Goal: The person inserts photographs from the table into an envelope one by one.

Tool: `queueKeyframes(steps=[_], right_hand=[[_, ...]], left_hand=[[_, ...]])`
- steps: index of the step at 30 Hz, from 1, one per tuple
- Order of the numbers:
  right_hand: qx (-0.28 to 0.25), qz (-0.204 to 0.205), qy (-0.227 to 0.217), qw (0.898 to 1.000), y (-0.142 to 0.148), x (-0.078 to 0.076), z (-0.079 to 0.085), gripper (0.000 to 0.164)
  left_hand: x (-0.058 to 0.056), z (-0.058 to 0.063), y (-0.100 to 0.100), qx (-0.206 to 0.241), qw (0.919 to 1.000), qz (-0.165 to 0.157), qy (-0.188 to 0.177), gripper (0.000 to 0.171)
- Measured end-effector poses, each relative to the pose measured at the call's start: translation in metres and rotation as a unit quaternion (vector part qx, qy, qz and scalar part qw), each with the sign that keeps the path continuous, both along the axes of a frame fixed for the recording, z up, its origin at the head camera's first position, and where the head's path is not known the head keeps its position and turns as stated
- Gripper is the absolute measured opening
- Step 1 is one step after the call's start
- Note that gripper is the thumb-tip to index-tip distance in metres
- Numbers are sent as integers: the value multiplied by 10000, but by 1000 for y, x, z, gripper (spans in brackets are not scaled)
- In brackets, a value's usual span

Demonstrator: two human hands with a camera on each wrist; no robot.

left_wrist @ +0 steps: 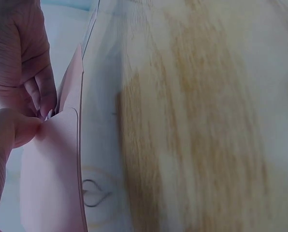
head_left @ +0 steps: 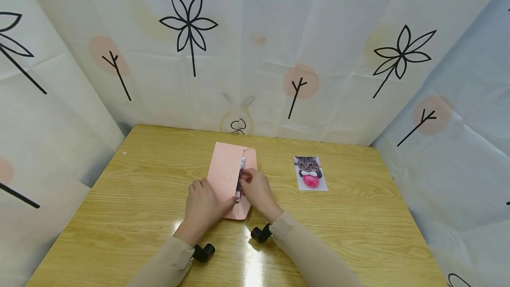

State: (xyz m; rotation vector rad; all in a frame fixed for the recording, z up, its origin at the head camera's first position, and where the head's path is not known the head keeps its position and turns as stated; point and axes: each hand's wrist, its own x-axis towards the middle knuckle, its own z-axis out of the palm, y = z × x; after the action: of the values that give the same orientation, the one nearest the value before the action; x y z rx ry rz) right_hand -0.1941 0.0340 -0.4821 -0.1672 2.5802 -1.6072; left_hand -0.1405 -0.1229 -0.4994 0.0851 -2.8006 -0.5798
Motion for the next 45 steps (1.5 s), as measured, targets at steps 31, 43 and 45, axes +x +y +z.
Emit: queueKeyframes(steps=[31, 43, 45], right_hand=[[-4, 190, 258, 9995, 19, 3, 12, 47], [353, -731, 553, 9952, 95, -19, 21, 72], [464, -853, 514, 9940, 109, -23, 19, 75]], left_hand=[[-4, -3, -6, -31, 9997, 58, -242, 96], [-4, 0, -10, 117, 9985, 28, -541, 98], [-4, 0, -10, 148, 9982, 24, -579, 99]])
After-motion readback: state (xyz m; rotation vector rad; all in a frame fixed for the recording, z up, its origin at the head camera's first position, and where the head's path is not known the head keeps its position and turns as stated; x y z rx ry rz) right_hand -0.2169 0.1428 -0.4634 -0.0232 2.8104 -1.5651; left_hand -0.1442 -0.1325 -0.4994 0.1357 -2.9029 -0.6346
